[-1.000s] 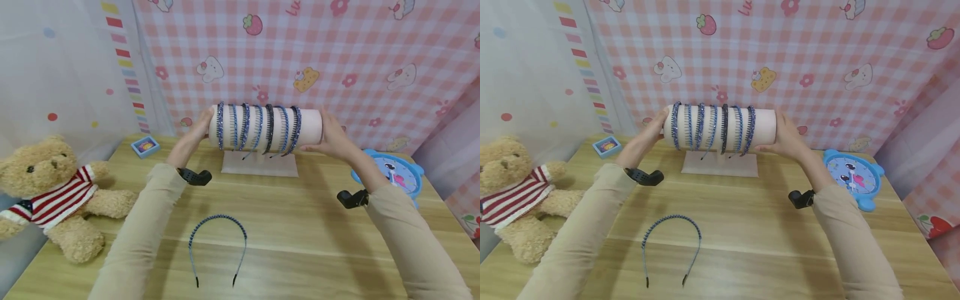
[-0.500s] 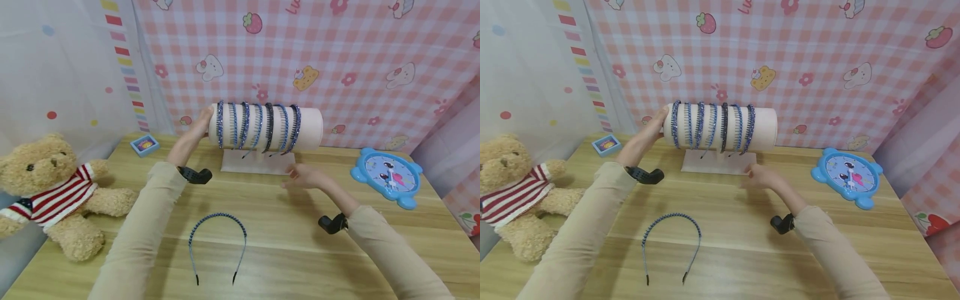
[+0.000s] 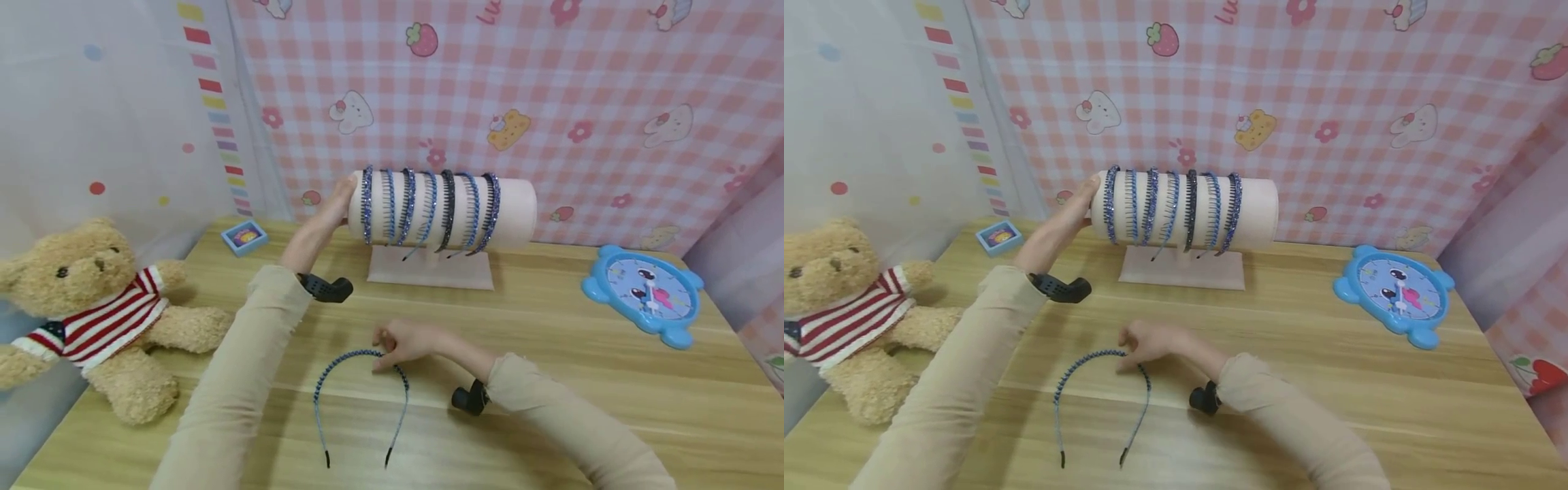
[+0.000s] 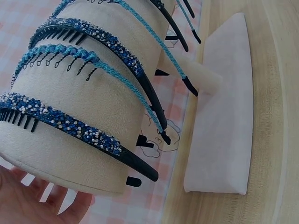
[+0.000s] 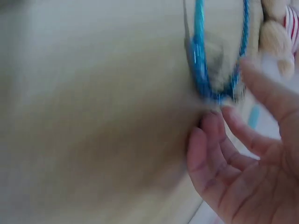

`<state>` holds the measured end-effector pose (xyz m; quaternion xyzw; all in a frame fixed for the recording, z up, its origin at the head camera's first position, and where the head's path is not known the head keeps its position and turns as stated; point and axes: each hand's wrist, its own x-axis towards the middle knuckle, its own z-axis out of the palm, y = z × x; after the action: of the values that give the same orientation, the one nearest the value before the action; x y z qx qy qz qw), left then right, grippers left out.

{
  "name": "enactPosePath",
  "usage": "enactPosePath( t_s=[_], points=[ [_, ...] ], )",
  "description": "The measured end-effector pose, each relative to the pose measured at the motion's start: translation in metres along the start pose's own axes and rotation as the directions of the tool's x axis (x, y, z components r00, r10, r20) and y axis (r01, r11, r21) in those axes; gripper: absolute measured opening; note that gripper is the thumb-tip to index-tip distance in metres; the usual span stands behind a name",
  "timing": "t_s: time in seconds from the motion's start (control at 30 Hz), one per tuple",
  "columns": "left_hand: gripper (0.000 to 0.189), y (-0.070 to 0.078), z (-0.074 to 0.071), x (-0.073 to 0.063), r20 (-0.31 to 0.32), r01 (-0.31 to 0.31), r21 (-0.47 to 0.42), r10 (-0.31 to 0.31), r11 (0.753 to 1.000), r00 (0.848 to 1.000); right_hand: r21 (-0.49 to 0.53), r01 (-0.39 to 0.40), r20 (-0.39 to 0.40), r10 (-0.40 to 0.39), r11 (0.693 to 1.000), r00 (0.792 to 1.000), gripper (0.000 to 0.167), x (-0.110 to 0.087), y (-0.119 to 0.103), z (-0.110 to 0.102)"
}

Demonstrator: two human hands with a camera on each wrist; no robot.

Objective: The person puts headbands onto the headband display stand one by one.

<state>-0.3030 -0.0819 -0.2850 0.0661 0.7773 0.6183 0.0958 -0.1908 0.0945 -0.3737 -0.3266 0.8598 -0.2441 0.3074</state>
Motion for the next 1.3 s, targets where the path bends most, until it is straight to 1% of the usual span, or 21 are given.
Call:
enactPosePath(
  t_s=[0.1,0.17,0.2,0.3,0.43,0.53,0.6,0.7,0.87,0.97,1.1,1.2,1.3],
  points=[
    [0.057,0.0,0.002,0.001,0.002,0.002,0.004,-0.002,1.0,1.0,-0.033,-0.019,-0.046,0.017,0.999,0.999,0.022,0.005,-0.005,0.01],
    [0.057,0.0,0.003,0.001,0.002,0.005,-0.001,-0.005,1.0,1.0,-0.027,-0.045,-0.061,0.043,0.999,0.997,0.016,0.004,-0.005,0.011],
    [0.057,0.0,0.003,0.001,0.003,0.005,-0.004,-0.005,1.0,1.0,-0.014,-0.063,-0.064,0.062,0.998,0.996,0.014,0.003,-0.004,0.01],
    [0.057,0.0,0.002,0.002,-0.001,0.012,-0.009,-0.012,1.0,1.0,0.034,-0.056,-0.06,0.058,0.998,0.997,0.014,-0.006,0.005,0.0],
    [0.057,-0.001,0.002,0.002,0.0,0.005,-0.019,-0.005,1.0,1.0,0.143,-0.101,-0.048,0.109,0.985,0.993,0.017,-0.033,0.028,-0.024],
    [0.058,0.0,0.003,0.002,-0.004,0.012,-0.016,-0.012,1.0,1.0,0.254,-0.176,-0.061,0.197,0.951,0.978,0.022,-0.057,0.046,-0.043],
    [0.059,0.0,0.003,0.001,-0.005,0.016,-0.011,-0.016,1.0,1.0,0.325,-0.196,-0.081,0.234,0.925,0.969,0.027,-0.074,0.057,-0.054],
    [0.06,0.001,0.002,0.001,0.002,0.003,-0.009,-0.003,1.0,1.0,0.406,-0.208,-0.108,0.273,0.89,0.956,0.033,-0.097,0.069,-0.067],
    [0.056,0.0,-0.001,0.001,-0.015,0.014,-0.028,-0.015,0.999,1.0,0.464,-0.199,-0.151,0.298,0.863,0.943,0.043,-0.131,0.081,-0.083],
    [0.055,0.0,-0.001,0.001,-0.02,0.019,-0.024,-0.019,1.0,1.0,0.482,-0.21,-0.194,0.338,0.851,0.921,0.048,-0.149,0.088,-0.091],
    [0.056,-0.001,0.0,0.002,-0.008,0.014,-0.016,-0.014,1.0,1.0,0.506,-0.237,-0.255,0.406,0.83,0.878,0.055,-0.17,0.096,-0.099],
    [0.058,-0.001,0.001,0.002,0.0,0.012,-0.005,-0.012,1.0,1.0,0.532,-0.248,-0.29,0.449,0.81,0.845,0.06,-0.181,0.099,-0.104],
    [0.06,-0.001,0.001,0.002,0.012,0.002,0.018,-0.002,1.0,1.0,0.564,-0.24,-0.325,0.479,0.79,0.815,0.061,-0.189,0.102,-0.109]
  ],
)
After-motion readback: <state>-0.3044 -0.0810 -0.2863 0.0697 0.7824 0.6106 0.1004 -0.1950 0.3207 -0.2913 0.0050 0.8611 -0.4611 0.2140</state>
